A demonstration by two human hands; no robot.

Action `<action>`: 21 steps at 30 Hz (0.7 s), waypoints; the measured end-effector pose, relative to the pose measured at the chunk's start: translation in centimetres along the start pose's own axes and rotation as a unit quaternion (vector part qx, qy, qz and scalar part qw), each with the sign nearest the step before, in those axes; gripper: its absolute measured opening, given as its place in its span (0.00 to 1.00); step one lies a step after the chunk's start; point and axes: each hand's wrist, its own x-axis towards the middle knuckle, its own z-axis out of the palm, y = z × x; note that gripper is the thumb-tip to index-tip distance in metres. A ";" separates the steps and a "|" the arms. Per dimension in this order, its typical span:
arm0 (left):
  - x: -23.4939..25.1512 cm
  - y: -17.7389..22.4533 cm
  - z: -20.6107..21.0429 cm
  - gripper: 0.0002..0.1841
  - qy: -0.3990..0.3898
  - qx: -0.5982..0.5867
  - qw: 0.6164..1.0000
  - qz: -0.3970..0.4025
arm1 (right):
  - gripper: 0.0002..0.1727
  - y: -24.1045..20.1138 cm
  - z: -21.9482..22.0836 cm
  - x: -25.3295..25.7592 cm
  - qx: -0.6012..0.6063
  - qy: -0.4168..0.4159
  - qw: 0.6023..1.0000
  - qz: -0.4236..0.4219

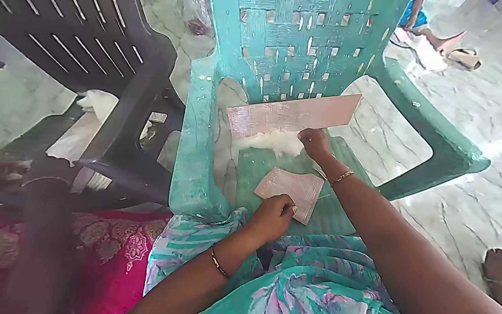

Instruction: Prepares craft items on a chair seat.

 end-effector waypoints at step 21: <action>0.7 -1.6 0.4 0.12 0.176 -0.358 0.915 0.063 | 0.05 -5.8 -3.5 -17.4 0.381 -0.053 0.921 0.054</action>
